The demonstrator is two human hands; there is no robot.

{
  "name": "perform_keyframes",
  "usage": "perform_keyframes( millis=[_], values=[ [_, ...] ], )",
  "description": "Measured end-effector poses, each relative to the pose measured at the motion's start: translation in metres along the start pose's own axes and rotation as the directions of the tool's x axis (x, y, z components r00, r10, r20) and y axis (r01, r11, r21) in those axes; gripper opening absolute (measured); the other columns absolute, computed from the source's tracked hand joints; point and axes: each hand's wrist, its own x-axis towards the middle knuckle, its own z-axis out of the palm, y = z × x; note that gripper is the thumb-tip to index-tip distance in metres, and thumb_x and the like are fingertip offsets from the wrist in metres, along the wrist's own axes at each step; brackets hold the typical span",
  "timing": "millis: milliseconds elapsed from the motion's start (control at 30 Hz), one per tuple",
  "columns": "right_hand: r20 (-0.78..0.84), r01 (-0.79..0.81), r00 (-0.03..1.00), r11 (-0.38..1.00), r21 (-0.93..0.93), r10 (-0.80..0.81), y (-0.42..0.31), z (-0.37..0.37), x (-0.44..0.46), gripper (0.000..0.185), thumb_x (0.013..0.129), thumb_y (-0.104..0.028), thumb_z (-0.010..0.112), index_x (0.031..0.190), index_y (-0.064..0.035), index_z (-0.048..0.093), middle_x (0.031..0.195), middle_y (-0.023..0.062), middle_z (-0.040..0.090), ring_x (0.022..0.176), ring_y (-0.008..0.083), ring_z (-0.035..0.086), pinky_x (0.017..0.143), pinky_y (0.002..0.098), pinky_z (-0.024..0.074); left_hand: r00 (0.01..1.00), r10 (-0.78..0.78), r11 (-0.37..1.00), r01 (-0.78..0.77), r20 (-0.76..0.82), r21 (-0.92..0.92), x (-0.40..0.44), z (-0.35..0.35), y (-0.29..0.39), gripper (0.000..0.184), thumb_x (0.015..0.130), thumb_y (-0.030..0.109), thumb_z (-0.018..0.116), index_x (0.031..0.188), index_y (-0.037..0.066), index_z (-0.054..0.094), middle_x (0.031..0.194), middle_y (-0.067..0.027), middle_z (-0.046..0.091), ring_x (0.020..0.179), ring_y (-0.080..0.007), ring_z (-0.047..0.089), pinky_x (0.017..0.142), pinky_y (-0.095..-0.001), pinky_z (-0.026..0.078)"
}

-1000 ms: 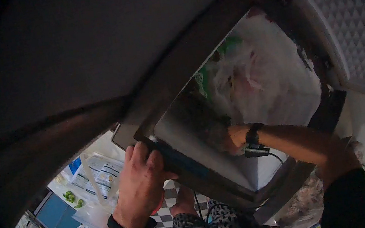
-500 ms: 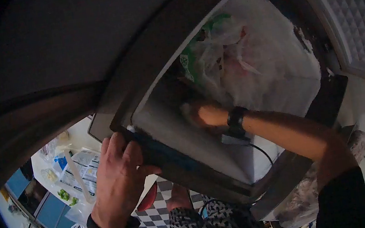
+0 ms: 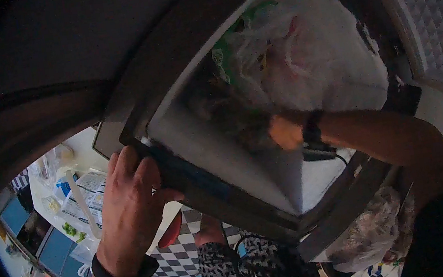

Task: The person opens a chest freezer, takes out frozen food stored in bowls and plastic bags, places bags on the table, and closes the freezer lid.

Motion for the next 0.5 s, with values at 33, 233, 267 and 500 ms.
perform_keyframes(
  millis=[33,233,267,500],
  values=[
    [0.089,-0.016,0.996,0.998,-0.066,0.022,0.005,0.021,-0.010,0.041,0.088,-0.018,0.062,0.126,-0.0047,0.065,0.128,0.0173,0.066,0.118,0.0328,0.062,0.103,0.0468,0.0494,1.000,-0.005,1.000,0.005,0.008,-0.002,0.000,-0.002,0.000,0.042,0.059,0.016,0.090,0.081,0.002,0.057,0.098,-0.0159,0.054,0.094,-0.0374,0.055,0.081,-0.0475,0.048],
    [-0.033,-0.005,0.999,0.951,-0.308,-0.006,0.015,0.104,0.030,0.046,0.090,-0.032,0.067,0.130,-0.0092,0.066,0.126,0.0139,0.069,0.119,0.0258,0.064,0.099,0.0463,0.0515,1.000,-0.022,1.000,0.022,-0.007,0.011,-0.001,-0.002,0.002,0.036,0.061,0.010,0.089,0.080,0.002,0.059,0.102,-0.0145,0.057,0.101,-0.0384,0.057,0.085,-0.0460,0.049],
    [-0.110,0.047,0.990,0.935,-0.353,-0.091,0.012,0.101,0.045,0.055,0.091,-0.037,0.070,0.137,-0.0083,0.062,0.130,0.0150,0.066,0.120,0.0251,0.062,0.097,0.0453,0.0521,1.000,-0.030,0.999,0.030,-0.009,0.014,-0.001,-0.002,-0.001,0.036,0.061,0.010,0.089,0.080,0.002,0.059,0.102,-0.0145,0.057,0.101,-0.0384,0.057,0.085,-0.0460,0.049],
    [-0.311,-0.019,0.947,0.946,-0.324,-0.087,-0.007,0.055,0.075,0.050,0.093,-0.035,0.066,0.135,-0.0095,0.063,0.125,0.0159,0.069,0.114,0.0288,0.065,0.096,0.0452,0.0526,0.998,0.065,0.998,-0.065,-0.028,-0.009,0.000,0.000,-0.006,0.039,0.065,0.020,0.087,0.086,0.000,0.060,0.098,-0.0163,0.054,0.095,-0.0375,0.054,0.083,-0.0459,0.049]
  ],
)
